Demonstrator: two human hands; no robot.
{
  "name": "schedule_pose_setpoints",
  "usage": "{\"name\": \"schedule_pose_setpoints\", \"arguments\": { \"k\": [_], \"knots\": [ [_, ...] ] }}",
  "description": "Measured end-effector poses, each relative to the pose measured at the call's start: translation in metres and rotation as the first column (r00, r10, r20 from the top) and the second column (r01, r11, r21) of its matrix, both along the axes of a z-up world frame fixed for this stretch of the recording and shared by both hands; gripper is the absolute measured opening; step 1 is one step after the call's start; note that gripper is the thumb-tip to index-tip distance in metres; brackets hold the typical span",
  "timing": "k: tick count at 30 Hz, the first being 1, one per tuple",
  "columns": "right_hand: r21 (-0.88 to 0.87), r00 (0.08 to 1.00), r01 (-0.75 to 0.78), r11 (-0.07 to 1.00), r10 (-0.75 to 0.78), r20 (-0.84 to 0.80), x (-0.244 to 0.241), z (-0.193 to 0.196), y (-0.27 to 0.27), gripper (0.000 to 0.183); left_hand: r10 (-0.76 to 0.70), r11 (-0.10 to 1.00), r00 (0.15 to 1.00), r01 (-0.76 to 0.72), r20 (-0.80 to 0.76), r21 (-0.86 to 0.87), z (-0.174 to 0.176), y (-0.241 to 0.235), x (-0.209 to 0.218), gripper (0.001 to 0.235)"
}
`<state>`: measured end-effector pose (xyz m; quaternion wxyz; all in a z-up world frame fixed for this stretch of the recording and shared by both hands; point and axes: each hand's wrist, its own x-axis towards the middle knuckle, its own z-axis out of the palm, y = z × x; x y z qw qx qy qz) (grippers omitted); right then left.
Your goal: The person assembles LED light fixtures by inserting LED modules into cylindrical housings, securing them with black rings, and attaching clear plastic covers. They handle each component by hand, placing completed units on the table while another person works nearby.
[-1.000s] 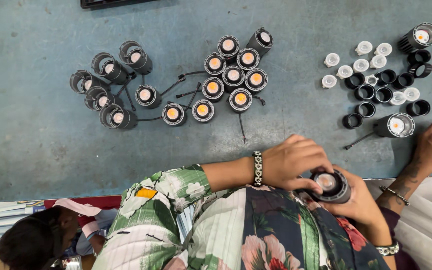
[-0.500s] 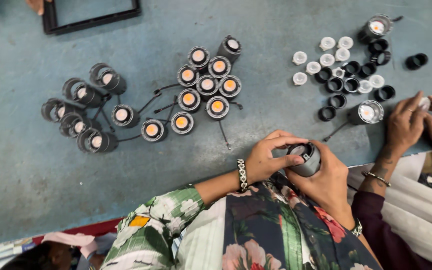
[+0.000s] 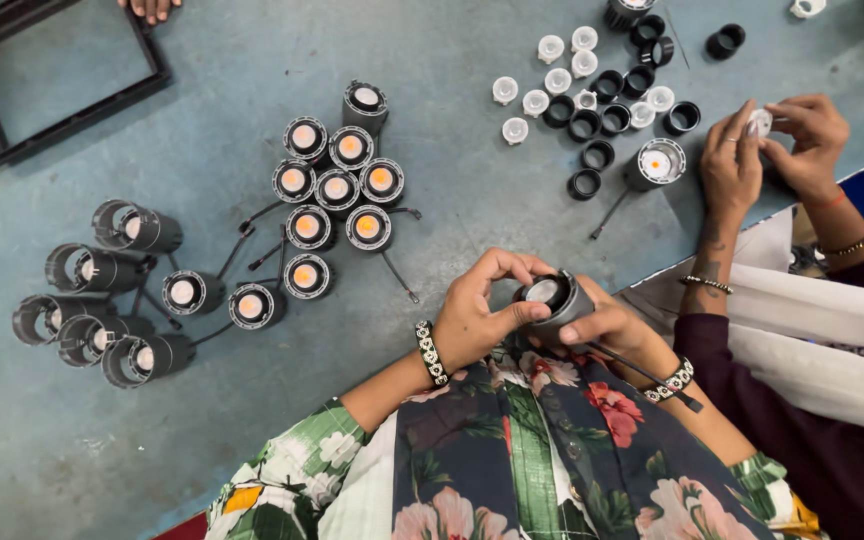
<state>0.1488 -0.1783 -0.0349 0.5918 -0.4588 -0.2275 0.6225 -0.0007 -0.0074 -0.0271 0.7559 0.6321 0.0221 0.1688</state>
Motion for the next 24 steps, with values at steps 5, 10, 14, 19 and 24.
{"name": "schedule_pose_setpoints", "arguments": {
  "k": [5, 10, 14, 19, 24],
  "knots": [
    [-0.163, 0.653, 0.191, 0.968, -0.002, 0.757, -0.015, 0.021, 0.01, 0.068, 0.108, 0.994, 0.991, -0.11, -0.084, -0.014, -0.015, 0.002, 0.001, 0.036],
    [-0.454, 0.511, 0.228, 0.861, 0.291, 0.809, -0.027, 0.032, 0.022, 0.076, 0.063, 0.994, 0.975, -0.043, -0.213, 0.096, -0.026, 0.001, 0.004, 0.039],
    [-0.387, 0.581, 0.19, 0.902, 0.214, 0.785, -0.034, 0.024, 0.022, 0.075, -0.027, 0.979, 0.967, 0.077, -0.255, 0.189, -0.025, 0.01, -0.002, 0.041],
    [-0.211, 0.254, 0.301, 0.93, 0.136, 0.958, -0.029, 0.01, 0.014, 0.065, 0.172, 0.662, 0.969, 0.017, -0.174, 0.749, -0.014, 0.012, 0.006, 0.059],
    [-0.38, 0.546, 0.183, 0.907, 0.228, 0.806, -0.002, 0.0, 0.005, 0.062, -0.047, 0.789, 0.854, 0.35, -0.519, 0.505, -0.017, 0.024, 0.027, 0.077]
  ]
}}
